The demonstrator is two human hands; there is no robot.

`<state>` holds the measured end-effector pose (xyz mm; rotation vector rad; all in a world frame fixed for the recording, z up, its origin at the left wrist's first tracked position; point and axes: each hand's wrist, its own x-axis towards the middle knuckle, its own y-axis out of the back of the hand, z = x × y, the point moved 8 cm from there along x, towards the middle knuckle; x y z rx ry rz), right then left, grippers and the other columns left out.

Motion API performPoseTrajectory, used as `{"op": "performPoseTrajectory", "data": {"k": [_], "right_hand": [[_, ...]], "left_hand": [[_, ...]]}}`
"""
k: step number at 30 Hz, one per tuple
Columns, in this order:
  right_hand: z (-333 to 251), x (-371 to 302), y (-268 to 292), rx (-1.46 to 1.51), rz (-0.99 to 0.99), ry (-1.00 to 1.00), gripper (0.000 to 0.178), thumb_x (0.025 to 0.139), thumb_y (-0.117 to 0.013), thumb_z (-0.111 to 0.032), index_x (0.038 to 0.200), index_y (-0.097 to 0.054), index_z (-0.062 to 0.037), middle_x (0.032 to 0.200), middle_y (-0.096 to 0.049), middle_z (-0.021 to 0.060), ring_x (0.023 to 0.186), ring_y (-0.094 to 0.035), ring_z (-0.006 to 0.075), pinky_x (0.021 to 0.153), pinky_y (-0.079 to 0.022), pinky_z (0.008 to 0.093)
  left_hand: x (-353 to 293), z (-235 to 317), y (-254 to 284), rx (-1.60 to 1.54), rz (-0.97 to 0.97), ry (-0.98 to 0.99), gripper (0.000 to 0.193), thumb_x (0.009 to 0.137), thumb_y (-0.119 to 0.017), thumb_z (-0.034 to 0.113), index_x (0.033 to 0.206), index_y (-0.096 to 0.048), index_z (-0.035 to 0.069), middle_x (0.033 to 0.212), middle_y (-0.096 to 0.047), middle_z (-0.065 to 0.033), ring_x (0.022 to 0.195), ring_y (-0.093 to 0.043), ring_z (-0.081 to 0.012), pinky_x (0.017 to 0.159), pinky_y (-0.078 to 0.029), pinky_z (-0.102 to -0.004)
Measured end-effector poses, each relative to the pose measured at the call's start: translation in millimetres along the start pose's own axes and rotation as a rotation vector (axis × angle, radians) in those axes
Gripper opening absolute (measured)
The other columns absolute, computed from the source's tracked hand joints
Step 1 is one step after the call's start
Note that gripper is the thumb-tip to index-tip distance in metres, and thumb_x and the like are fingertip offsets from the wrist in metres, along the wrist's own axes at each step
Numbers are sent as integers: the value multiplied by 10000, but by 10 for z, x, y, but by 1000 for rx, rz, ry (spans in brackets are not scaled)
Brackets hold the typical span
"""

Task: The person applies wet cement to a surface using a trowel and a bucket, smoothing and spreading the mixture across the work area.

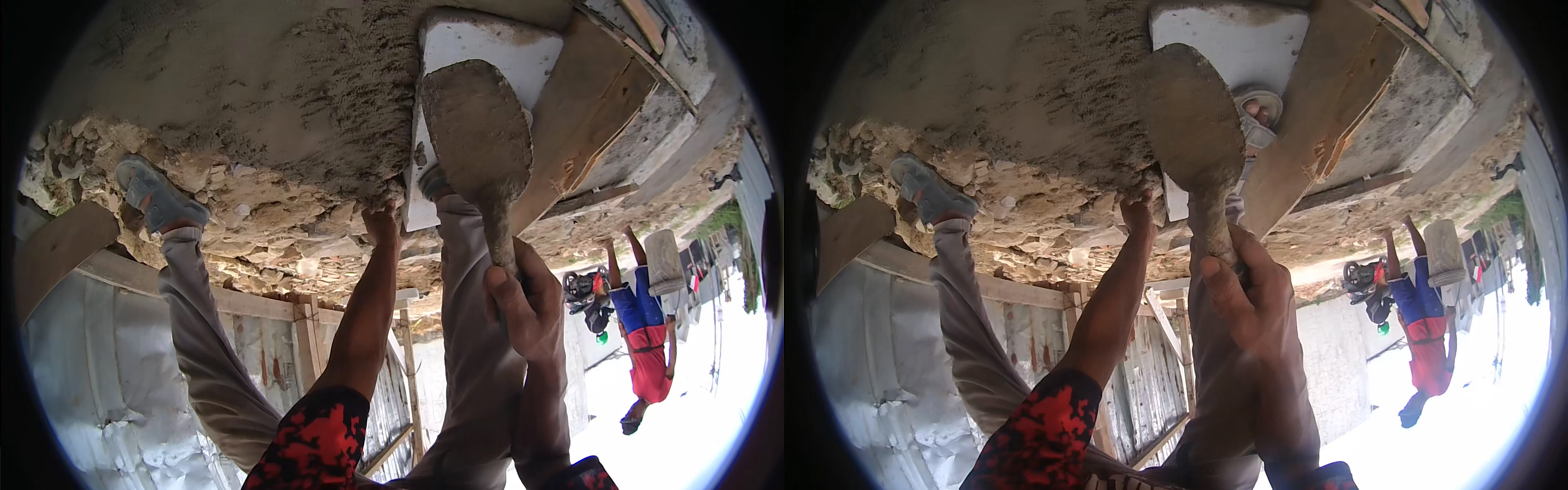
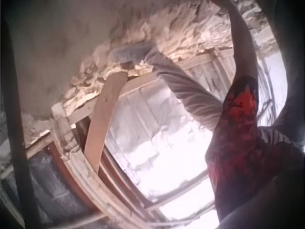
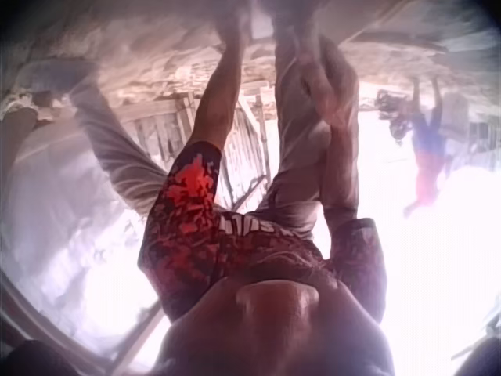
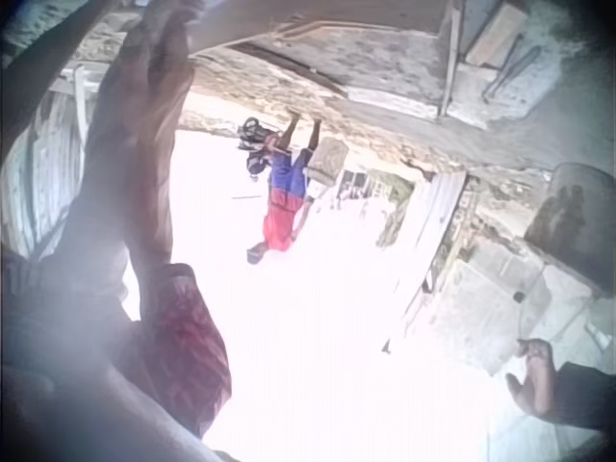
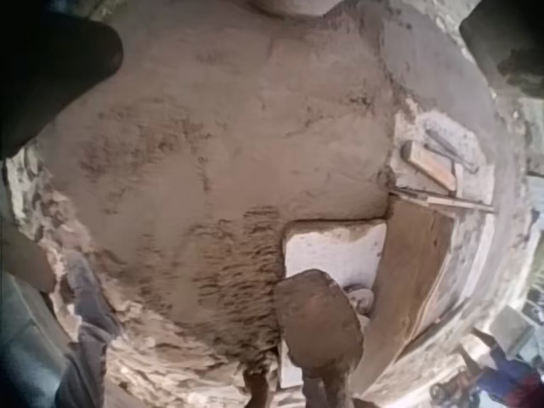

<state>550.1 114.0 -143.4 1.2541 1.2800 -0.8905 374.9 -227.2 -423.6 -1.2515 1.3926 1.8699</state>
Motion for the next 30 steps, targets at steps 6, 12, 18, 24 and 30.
{"op": "performPoseTrajectory", "data": {"k": [6, 12, 18, 24, 30], "right_hand": [[-20, -48, 181, -46, 29, 49, 449, 921, -620, -256, 1245, -522, 40, 835, -657, 161, 735, -625, 189, 662, -483, 319], [-230, -56, -51, -86, -37, 160, 420, 895, -630, -225, 1223, -533, 18, 834, -646, 252, 785, -670, 346, 706, -499, 376], [204, 81, -46, -181, 121, 169, 348, 888, -611, -215, 1137, -548, 18, 699, -623, 218, 653, -634, 371, 647, -490, 416], [710, 19, -483, -410, 307, 515, 329, 892, -583, -240, 1088, -515, 15, 780, -631, 273, 737, -627, 466, 659, -493, 493], [716, -104, -1370, -323, 318, 404, 273, 910, -536, -271, 983, -525, -8, 841, -633, 284, 812, -602, 495, 698, -471, 566]], "left_hand": [[158, -330, -9, 213, -39, -146, 496, 753, -809, 243, 1058, -497, 8, 958, -586, -120, 876, -570, -248, 766, -467, -368], [311, 132, 282, 650, -56, -192, 586, 763, -773, 404, 1090, -516, -9, 1062, -615, -193, 976, -610, -328, 815, -499, -414], [-395, 1633, 235, 1590, -436, -246, 665, 810, -686, 480, 1239, -509, 5, 1166, -609, -237, 1067, -615, -333, 843, -518, -468], [-636, 3166, 1400, 1587, -530, -518, 543, 822, -654, 458, 1059, -598, -27, 902, -667, -218, 890, -653, -357, 742, -509, -442], [-960, 4528, 2494, 1365, -399, -682, 463, 841, -646, 411, 1083, -583, 21, 858, -687, -167, 833, -669, -315, 729, -509, -406]]}}
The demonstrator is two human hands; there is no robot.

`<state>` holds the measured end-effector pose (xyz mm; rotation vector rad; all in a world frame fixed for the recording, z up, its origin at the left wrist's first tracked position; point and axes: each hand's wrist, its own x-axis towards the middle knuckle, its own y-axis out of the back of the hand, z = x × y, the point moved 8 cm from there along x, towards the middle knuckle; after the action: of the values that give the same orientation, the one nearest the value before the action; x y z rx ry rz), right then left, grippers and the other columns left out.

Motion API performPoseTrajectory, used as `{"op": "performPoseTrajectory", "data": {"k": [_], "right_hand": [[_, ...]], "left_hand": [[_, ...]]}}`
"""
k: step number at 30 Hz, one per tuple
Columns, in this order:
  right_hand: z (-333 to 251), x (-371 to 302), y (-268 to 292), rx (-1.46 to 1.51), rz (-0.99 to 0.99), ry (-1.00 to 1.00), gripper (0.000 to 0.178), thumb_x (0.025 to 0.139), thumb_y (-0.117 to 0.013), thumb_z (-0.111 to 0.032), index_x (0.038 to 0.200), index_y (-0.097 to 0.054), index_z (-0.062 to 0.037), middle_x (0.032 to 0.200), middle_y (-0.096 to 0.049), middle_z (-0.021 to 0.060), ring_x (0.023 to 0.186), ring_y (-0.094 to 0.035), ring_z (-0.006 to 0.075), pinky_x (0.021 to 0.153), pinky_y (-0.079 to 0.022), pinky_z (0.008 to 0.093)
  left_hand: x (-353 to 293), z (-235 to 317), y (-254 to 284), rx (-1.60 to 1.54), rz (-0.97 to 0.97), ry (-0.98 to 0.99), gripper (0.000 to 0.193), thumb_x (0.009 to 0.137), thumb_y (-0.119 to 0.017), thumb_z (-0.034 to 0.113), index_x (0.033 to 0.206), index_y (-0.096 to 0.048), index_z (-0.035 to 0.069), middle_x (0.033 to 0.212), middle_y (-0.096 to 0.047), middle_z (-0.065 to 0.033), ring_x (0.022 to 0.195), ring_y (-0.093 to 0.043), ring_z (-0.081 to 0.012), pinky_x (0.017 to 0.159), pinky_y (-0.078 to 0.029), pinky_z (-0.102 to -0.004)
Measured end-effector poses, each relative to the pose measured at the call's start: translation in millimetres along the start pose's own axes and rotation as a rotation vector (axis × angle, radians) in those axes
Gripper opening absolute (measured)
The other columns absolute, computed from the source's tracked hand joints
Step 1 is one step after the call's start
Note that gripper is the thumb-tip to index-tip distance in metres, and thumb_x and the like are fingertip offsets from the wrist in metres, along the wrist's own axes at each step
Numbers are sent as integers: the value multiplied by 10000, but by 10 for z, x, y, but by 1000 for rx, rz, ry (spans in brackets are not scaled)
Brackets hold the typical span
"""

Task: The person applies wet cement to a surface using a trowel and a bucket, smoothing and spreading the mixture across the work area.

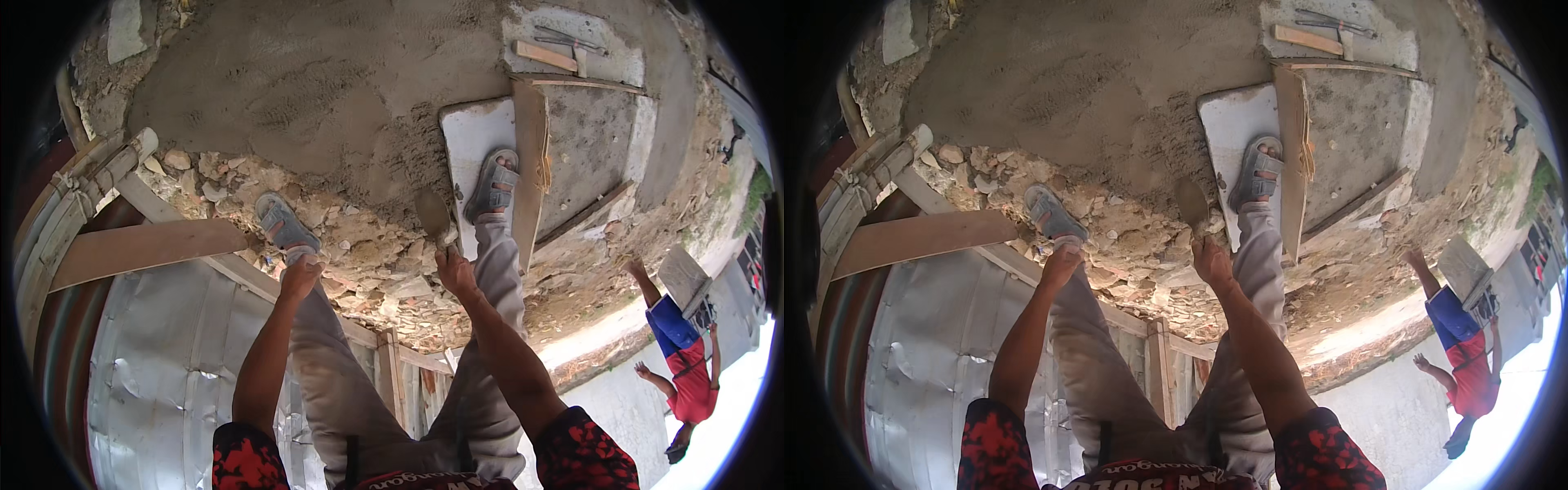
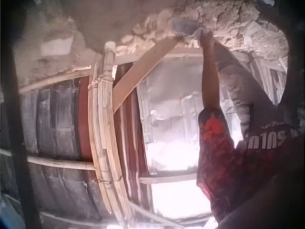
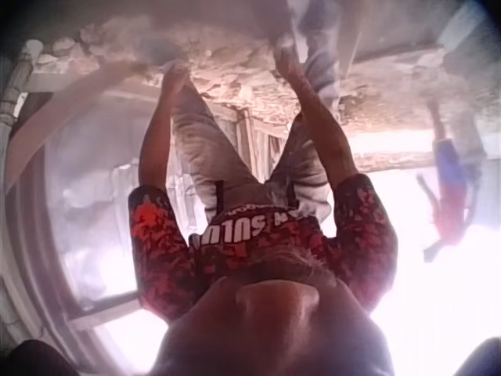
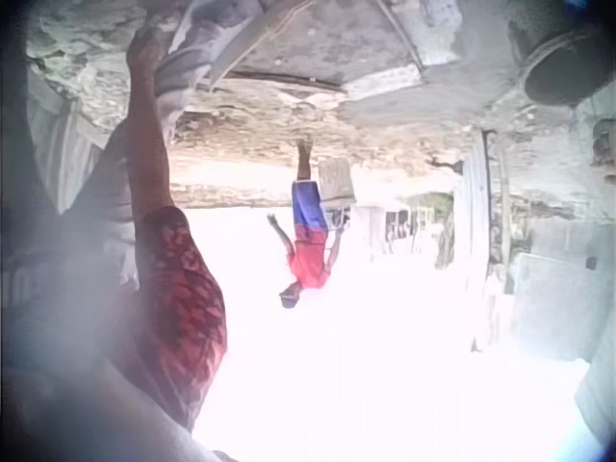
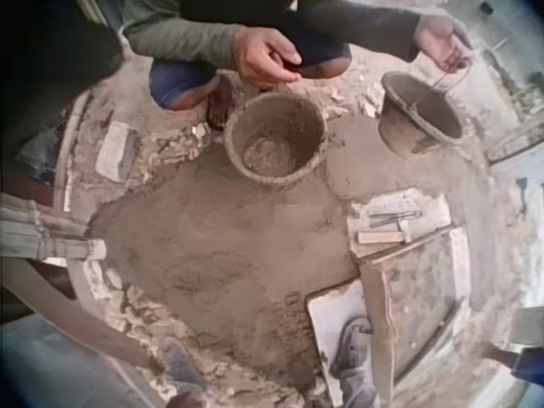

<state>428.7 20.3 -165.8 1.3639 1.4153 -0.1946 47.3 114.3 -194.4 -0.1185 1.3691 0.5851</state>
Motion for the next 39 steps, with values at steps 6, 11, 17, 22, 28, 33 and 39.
{"op": "performPoseTrajectory", "data": {"k": [6, 11, 17, 22, 28, 33, 39], "right_hand": [[-561, 520, -341, -68, -38, 62, 275, 953, -483, -301, 966, -542, -32, 848, -622, 291, 811, -611, 464, 660, -478, 540], [-95, 958, -217, -53, -2, -103, 466, 947, -407, -400, 1100, -569, 9, 948, -632, 317, 944, -607, 475, 816, -483, 544], [150, 227, -354, -93, 38, -114, 413, 920, -500, -360, 893, -587, 43, 655, -630, 248, 611, -665, 383, 536, -514, 493], [-988, -608, 757, 87, -282, -287, 513, 915, -440, -422, 970, -597, 63, 823, -642, 323, 875, -639, 471, 792, -487, 543], [-1605, -1241, 1827, 18, -157, 92, 539, 843, -586, -410, 1027, -560, 96, 870, -652, 306, 860, -649, 445, 766, -504, 504], [-1521, -1589, 2857, -20, -258, 325, 505, 827, -600, -371, 1027, -558, 92, 863, -654, 301, 842, -660, 417, 716, -514, 486], [-1100, -1125, 4126, 32, 41, 248, 504, 788, -650, -386, 1012, -619, 65, 905, -654, 282, 875, -644, 421, 771, -495, 493]], "left_hand": [[-824, -374, 242, -128, 98, 29, 349, 888, -626, 311, 1087, -588, 27, 961, -679, -166, 898, -663, -291, 803, -500, -359], [-1112, -118, 0, -140, 81, 4, 384, 873, -637, 300, 1141, -594, 28, 1023, -668, -172, 961, -651, -304, 845, -498, -369], [-1509, -138, 62, 140, 117, -39, 452, 853, -610, 395, 1157, -606, 61, 1134, -634, -147, 1082, -594, -310, 928, -453, -430], [-2215, 402, 310, 414, -19, 79, 473, 836, -590, 396, 1183, -598, 74, 1410, -426, -138, 1263, -438, -355, 1017, -367, -514], [-2283, -161, -9, 684, -297, -86, 612, 860, -468, 493, 1261, -568, 42, 1407, -440, -202, 1329, -382, -360, 1078, -343, -465], [-2863, 1177, 188, 711, -348, -23, 593, 882, -443, 492, 1179, -611, 8, 1209, -576, -265, 1152, -548, -403, 987, -414, -453], [-3197, 1682, -51, 921, -241, -249, 440, 949, -359, 377, 1124, -631, 79, 1070, -633, -261, 995, -612, -414, 876, -467, -499]]}}
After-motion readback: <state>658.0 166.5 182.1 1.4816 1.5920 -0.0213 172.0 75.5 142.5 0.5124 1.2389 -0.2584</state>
